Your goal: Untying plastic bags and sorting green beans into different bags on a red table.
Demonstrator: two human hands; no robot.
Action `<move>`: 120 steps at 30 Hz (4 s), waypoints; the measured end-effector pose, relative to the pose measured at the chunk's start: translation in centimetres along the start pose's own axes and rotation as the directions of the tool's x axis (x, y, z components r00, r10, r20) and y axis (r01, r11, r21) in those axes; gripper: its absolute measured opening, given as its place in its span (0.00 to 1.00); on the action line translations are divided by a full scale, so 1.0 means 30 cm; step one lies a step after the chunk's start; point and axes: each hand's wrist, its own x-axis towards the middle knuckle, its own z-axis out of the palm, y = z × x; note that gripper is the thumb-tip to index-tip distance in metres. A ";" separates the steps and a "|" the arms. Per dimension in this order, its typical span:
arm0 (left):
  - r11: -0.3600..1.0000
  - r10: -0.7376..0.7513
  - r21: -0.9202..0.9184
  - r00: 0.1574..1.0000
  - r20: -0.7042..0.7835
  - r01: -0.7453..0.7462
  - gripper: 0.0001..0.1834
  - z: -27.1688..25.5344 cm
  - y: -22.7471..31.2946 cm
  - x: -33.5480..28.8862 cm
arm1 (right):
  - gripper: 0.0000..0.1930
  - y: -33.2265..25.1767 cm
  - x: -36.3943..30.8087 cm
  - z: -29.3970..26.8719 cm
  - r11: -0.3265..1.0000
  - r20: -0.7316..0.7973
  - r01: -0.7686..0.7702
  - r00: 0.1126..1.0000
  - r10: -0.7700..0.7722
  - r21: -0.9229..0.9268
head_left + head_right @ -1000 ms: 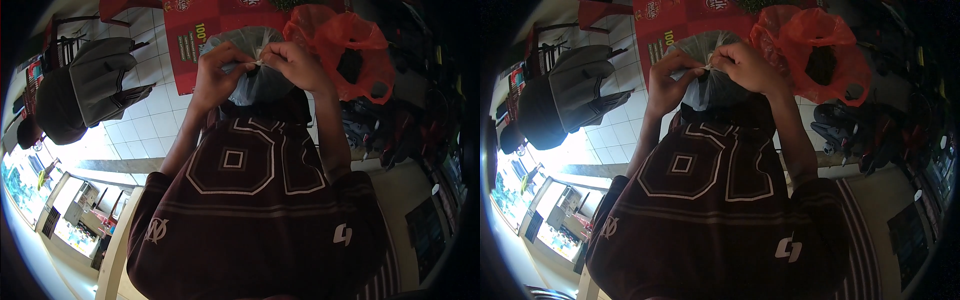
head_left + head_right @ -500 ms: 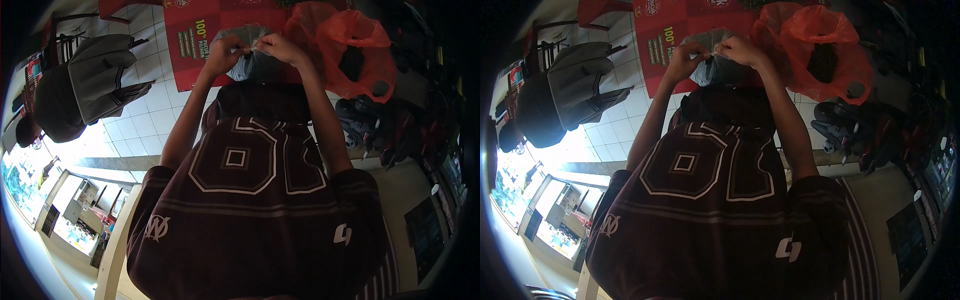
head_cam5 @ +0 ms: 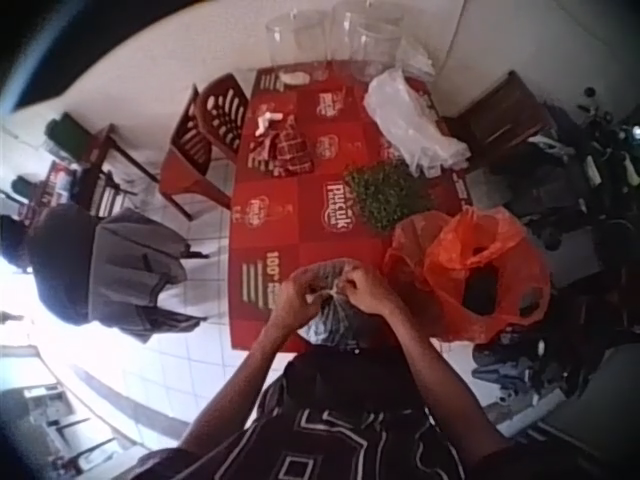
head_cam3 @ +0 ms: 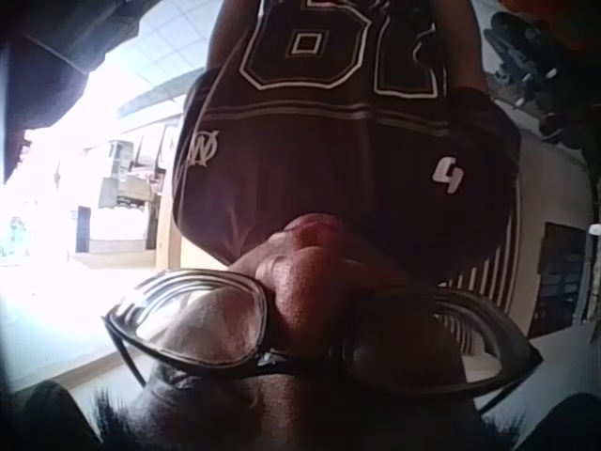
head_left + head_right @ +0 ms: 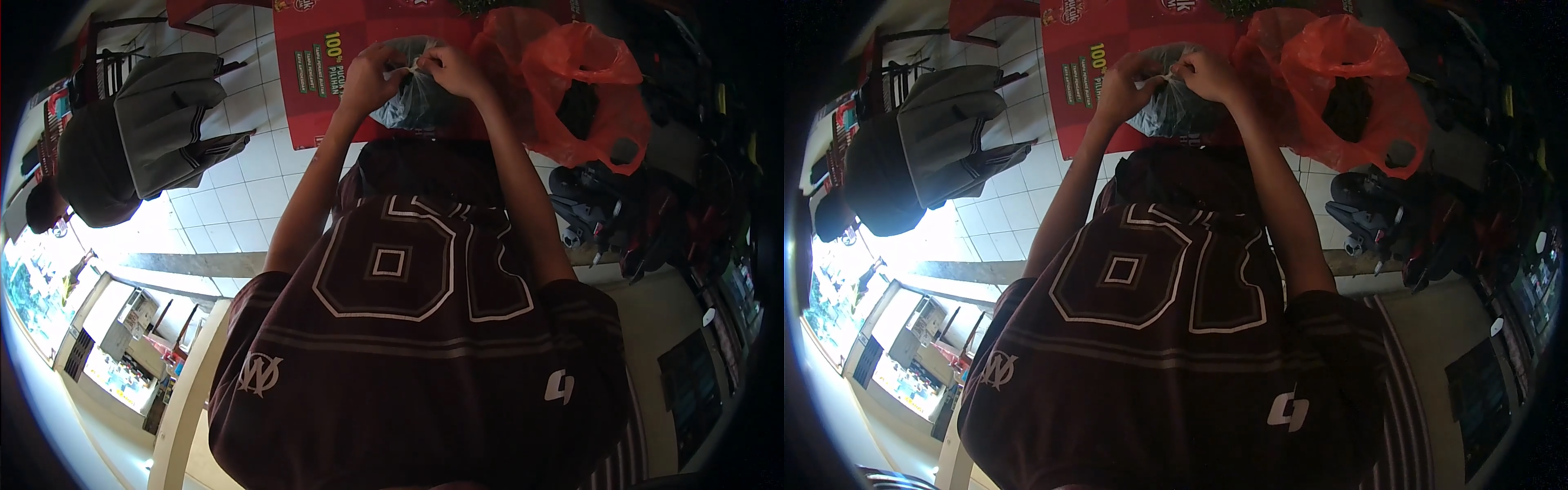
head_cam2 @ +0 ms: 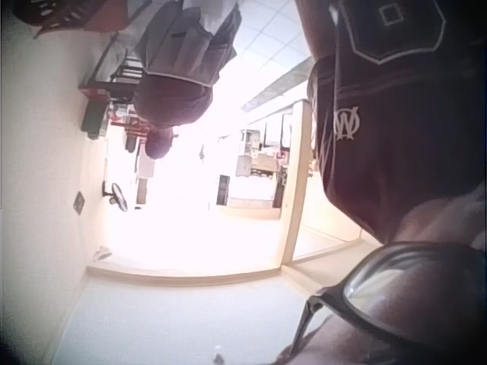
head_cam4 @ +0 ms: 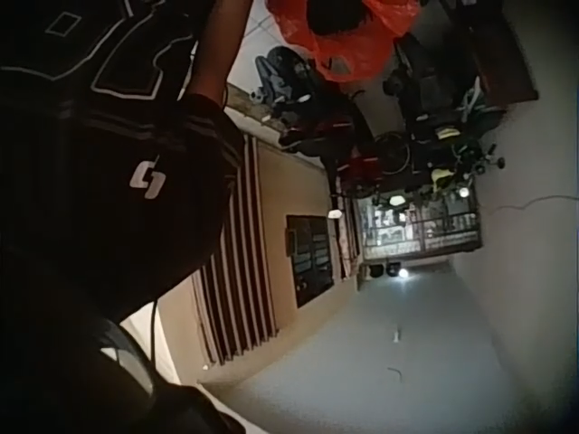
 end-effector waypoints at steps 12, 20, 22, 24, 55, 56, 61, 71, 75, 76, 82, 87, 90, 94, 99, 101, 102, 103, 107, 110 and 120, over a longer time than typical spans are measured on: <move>0.907 0.110 0.413 0.992 -0.058 -0.076 0.10 0.019 0.058 -0.016 | 0.15 0.052 0.013 0.031 0.988 0.038 -0.048 0.998 0.042 0.149; 0.921 0.141 0.379 0.984 -0.113 -0.089 0.10 0.049 0.066 -0.004 | 0.15 0.063 0.016 0.031 0.978 0.068 -0.054 0.997 0.041 0.203; 0.929 0.144 0.361 0.981 -0.131 -0.088 0.09 0.060 0.061 -0.003 | 0.14 0.061 0.014 0.032 0.979 0.052 -0.026 0.999 0.016 0.203; 0.943 0.152 0.320 0.972 -0.181 -0.087 0.08 0.075 0.061 -0.001 | 0.14 0.066 0.018 0.040 0.974 0.036 0.005 0.999 -0.013 0.226; 0.948 -0.132 0.266 0.975 -0.178 0.177 0.09 0.106 0.124 -0.009 | 0.15 0.091 -0.010 0.048 0.993 0.016 0.000 1.000 -0.001 0.119; 0.939 -0.134 0.294 0.976 -0.172 0.181 0.09 0.102 0.119 -0.011 | 0.15 0.085 -0.012 0.049 0.993 0.016 0.000 1.000 -0.002 0.120; 0.941 -0.129 0.292 0.980 -0.151 0.169 0.08 0.078 0.111 -0.015 | 0.14 0.058 -0.026 0.039 0.988 0.000 -0.026 1.000 0.026 0.151; 0.911 -0.164 0.368 0.982 -0.096 0.188 0.11 0.049 0.183 -0.028 | 0.14 0.057 -0.027 0.020 0.979 0.061 -0.030 0.998 0.018 0.202; 0.899 -0.196 0.391 0.980 -0.041 0.196 0.12 0.048 0.200 -0.029 | 0.14 0.064 -0.026 0.028 0.975 0.030 -0.025 0.999 0.019 0.222; 0.900 -0.196 0.390 0.980 -0.041 0.196 0.12 0.053 0.201 -0.027 | 0.15 0.063 -0.026 0.028 0.982 0.031 -0.042 0.999 0.037 0.182; 0.872 -0.231 0.424 0.969 -0.089 0.247 0.11 0.117 0.174 -0.016 | 0.14 0.068 -0.014 0.035 0.956 0.074 -0.007 0.997 -0.016 0.293; 0.859 -0.269 0.424 0.957 -0.105 0.288 0.13 0.141 0.164 -0.013 | 0.13 0.058 -0.012 0.035 0.983 0.039 -0.036 0.999 0.030 0.181; 0.845 -0.318 0.429 0.945 -0.075 0.319 0.14 0.145 0.155 -0.002 | 0.11 0.055 -0.011 0.039 0.985 0.037 -0.041 0.999 0.036 0.166; 0.850 -0.320 0.419 0.945 -0.072 0.320 0.14 0.152 0.150 0.005 | 0.12 0.071 -0.009 0.050 0.973 0.027 -0.046 0.999 0.041 0.225; 0.887 -0.242 0.395 0.969 -0.048 0.241 0.11 0.148 0.136 0.003 | 0.12 0.084 -0.009 0.057 0.976 0.016 -0.040 0.999 0.037 0.214; 0.900 -0.208 0.378 0.976 -0.068 0.218 0.11 0.145 0.121 -0.003 | 0.12 0.086 -0.009 0.058 0.970 0.011 -0.025 1.000 0.023 0.243; 0.911 -0.178 0.361 0.980 -0.090 0.198 0.11 0.144 0.113 -0.006 | 0.12 0.084 -0.011 0.055 0.974 0.006 -0.024 1.000 0.023 0.224; 0.911 -0.180 0.358 0.979 -0.093 0.202 0.11 0.136 0.099 -0.007 | 0.11 0.081 -0.013 0.051 0.979 0.002 -0.023 1.000 0.024 0.205; 0.977 -0.040 0.209 0.999 -0.034 0.046 0.12 0.099 0.058 -0.013 | 0.09 0.045 -0.041 0.038 0.980 0.008 0.144 0.989 -0.147 0.136; 0.994 -0.006 0.109 1.000 0.021 0.003 0.14 0.067 0.051 -0.012 | 0.12 0.009 -0.079 0.046 0.953 -0.102 0.304 0.948 -0.302 -0.001; 0.987 -0.046 0.153 0.999 0.021 0.043 0.12 -0.052 -0.029 -0.033 | 0.08 -0.037 -0.168 0.004 0.950 -0.157 0.203 0.957 -0.244 -0.238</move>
